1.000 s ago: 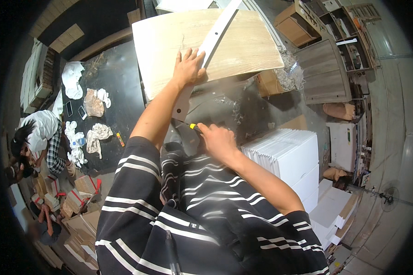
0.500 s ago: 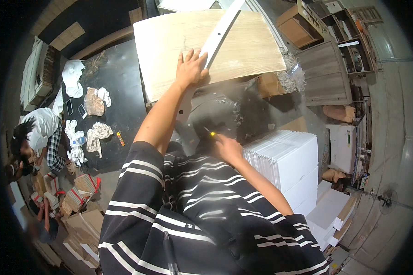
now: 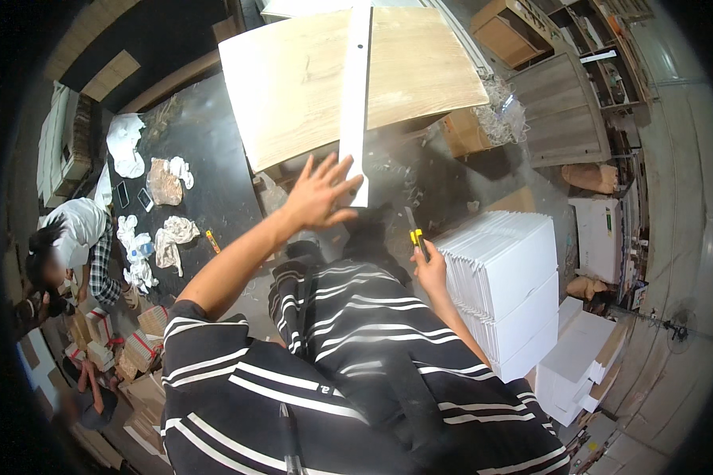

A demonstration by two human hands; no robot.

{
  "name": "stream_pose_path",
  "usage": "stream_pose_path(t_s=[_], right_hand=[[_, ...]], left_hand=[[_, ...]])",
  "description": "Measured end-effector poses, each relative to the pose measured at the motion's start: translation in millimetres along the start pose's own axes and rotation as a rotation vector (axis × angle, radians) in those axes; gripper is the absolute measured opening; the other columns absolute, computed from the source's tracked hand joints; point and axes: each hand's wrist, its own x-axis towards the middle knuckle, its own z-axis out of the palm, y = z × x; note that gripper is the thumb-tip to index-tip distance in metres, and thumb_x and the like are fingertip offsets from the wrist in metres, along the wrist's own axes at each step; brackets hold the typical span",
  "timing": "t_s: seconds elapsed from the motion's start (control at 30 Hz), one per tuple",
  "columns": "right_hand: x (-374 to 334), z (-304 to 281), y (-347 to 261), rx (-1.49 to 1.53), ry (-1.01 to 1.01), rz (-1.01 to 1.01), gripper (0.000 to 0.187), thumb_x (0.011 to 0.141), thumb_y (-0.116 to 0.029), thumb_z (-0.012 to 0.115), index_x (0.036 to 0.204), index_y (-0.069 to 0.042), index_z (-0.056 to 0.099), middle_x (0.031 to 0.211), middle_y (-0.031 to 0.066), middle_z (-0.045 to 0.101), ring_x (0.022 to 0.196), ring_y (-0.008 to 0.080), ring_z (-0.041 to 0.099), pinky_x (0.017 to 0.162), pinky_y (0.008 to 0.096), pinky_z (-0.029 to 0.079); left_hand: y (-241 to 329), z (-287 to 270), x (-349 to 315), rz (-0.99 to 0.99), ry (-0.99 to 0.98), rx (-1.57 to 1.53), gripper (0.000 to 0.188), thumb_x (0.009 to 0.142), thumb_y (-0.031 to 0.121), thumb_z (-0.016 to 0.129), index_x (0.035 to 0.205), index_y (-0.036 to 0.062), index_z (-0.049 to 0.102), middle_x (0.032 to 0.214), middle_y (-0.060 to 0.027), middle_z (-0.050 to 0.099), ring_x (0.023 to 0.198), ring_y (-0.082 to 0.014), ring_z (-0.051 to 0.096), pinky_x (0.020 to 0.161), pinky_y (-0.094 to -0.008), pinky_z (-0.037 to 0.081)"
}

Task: The person uses a yellow utility knife to cut a long white plastic strip on a wooden workbench. They repeatedly score and snap the strip into shorter pieces, then place the cut pieces onto a stack of similar strips.

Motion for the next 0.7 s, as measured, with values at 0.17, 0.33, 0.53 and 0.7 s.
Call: stream_pose_path(t_s=[0.17,0.33,0.53,0.7], right_hand=[[7,-2,-13,0.171,0.015,0.041,0.027,0.104,-0.019,0.061,0.127,-0.007,0.064,0.076,0.0023,0.066,0.049,0.0072,0.053,0.045,0.0257,0.041],[21,-5,-36,0.258,0.007,-0.017,0.029,0.107,-0.023,0.057,0.131,-0.007,0.061,0.083,0.0038,0.067,0.052,0.0058,0.054,0.044,0.0229,0.043],[5,14,-52,0.358,0.071,-0.149,0.033,0.109,-0.026,0.053,0.135,-0.005,0.057,0.085,0.0011,0.062,0.061,0.0053,0.054,0.052,0.0224,0.044],[-10,38,-60,0.286,-0.004,-0.289,0.041,0.104,-0.014,0.061,0.143,-0.007,0.048,0.107,0.0032,0.058,0.086,0.0053,0.054,0.072,0.0214,0.047]], left_hand=[[35,5,12,-0.065,0.099,0.097,0.074,0.082,0.055,0.075,0.137,0.0102,0.056,0.156,-0.0228,0.042,0.148,-0.0436,0.035,0.120,-0.0674,0.022],[43,24,34,-0.042,0.168,0.023,0.062,0.077,0.038,0.084,0.121,0.0029,0.060,0.149,-0.0251,0.050,0.146,-0.0406,0.041,0.119,-0.0560,0.033],[39,35,27,-0.006,0.221,0.002,0.062,0.083,0.031,0.081,0.134,0.0031,0.060,0.150,-0.0258,0.049,0.146,-0.0417,0.040,0.119,-0.0544,0.035],[23,33,24,-0.038,0.292,-0.258,0.039,0.092,0.022,0.073,0.127,0.0072,0.067,0.148,-0.0202,0.054,0.143,-0.0429,0.044,0.116,-0.0526,0.038]])
